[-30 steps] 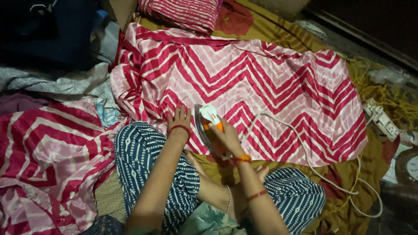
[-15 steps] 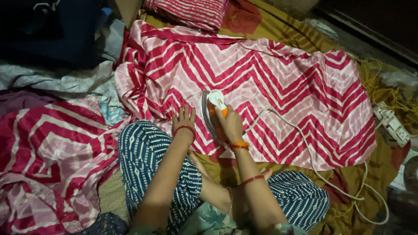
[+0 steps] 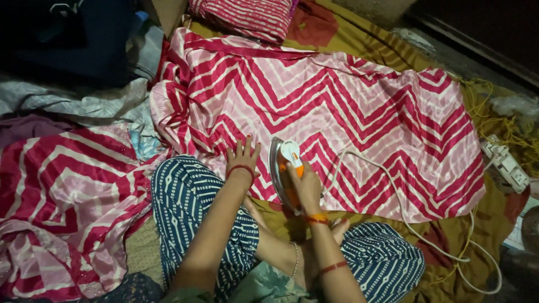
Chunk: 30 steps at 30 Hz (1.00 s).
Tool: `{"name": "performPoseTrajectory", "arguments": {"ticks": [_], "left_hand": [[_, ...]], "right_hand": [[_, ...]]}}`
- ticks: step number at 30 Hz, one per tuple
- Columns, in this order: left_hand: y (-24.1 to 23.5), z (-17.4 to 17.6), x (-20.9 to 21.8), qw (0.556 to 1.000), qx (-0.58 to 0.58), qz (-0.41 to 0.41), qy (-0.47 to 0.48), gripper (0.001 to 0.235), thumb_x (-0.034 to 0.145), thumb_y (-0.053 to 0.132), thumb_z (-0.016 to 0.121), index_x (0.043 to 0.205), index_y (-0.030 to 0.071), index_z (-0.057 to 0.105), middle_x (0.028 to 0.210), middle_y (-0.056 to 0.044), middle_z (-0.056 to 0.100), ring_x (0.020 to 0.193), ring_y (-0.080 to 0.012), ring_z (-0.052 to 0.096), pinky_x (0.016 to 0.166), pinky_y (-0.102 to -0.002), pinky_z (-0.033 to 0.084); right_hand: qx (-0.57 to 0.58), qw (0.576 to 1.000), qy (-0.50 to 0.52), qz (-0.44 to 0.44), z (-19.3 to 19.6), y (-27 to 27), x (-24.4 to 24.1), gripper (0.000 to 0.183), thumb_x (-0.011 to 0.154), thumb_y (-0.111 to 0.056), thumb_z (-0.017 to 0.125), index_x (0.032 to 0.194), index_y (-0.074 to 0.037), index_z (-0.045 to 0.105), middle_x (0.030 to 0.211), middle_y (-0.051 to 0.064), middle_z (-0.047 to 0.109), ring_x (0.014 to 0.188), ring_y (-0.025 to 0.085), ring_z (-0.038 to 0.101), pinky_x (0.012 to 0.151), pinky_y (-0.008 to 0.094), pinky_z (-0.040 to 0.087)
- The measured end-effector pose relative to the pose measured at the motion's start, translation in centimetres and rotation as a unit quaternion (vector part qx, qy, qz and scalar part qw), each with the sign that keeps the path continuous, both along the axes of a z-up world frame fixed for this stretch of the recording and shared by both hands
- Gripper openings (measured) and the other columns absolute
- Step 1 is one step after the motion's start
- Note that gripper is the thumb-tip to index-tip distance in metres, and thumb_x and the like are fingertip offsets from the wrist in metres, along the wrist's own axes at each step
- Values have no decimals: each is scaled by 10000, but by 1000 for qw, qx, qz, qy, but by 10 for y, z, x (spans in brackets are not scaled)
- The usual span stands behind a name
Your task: Ironing a pink and white patterned piece of fabric on a bed.
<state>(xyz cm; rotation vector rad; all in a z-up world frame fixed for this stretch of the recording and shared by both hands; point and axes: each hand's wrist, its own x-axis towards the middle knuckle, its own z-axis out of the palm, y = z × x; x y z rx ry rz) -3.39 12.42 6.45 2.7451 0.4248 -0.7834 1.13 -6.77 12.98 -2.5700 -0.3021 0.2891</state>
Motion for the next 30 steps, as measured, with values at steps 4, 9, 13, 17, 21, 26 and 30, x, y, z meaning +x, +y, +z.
{"name": "performPoseTrajectory", "arguments": {"ticks": [4,9,13,17,21,26,30], "left_hand": [[-1,-5,1,1000,-2,3,4,1081,872,482,768,1651,252,55,1729,-121,-56,1580,-376,33,1219,-638,158],[-1,-9,5,1000,2,1,11,1104,873,472,768,1658,262,21,1730,-118,-79,1578,-378,19,1213,-641,162],[-2,-13,4,1000,8,-2,3,1095,871,495,764,1655,267,35,1732,-120,-65,1586,-369,18,1215,-640,167],[-3,-17,2,1000,9,1,4,1083,867,514,760,1655,284,53,1731,-116,-39,1583,-365,34,1218,-633,170],[-2,-25,1,1000,-4,-1,-3,1063,864,525,758,1649,289,82,1732,-113,-17,1588,-353,38,1223,-630,167],[-5,-19,5,1000,-1,-12,2,1062,864,532,755,1645,279,82,1727,-132,-30,1581,-382,28,1215,-643,164],[-6,-32,4,1000,2,-9,-23,1083,846,509,778,1649,260,96,1726,-154,-18,1571,-407,43,1214,-651,168]], "right_hand": [[-39,999,-23,8,-14,-5,6,578,942,-553,628,1056,11,677,748,281,687,735,462,692,645,544,522],[2,998,-51,36,-8,3,31,575,945,-539,638,1035,28,678,782,303,686,766,471,695,647,536,527],[25,998,-50,34,-4,15,54,582,945,-535,643,1038,39,672,813,311,686,788,481,685,654,539,520],[37,998,-51,19,-2,15,56,601,937,-555,649,980,44,676,843,296,698,817,461,694,698,527,524],[84,993,-75,23,-10,-2,43,598,929,-544,652,1036,43,678,897,300,703,832,470,688,698,525,528],[7,999,-46,-28,-6,-21,17,576,918,-550,662,1037,13,695,816,280,703,793,463,702,666,523,533],[32,998,-52,-17,-8,-29,13,566,938,-536,655,1105,3,684,777,261,704,747,445,718,639,497,555]]}}
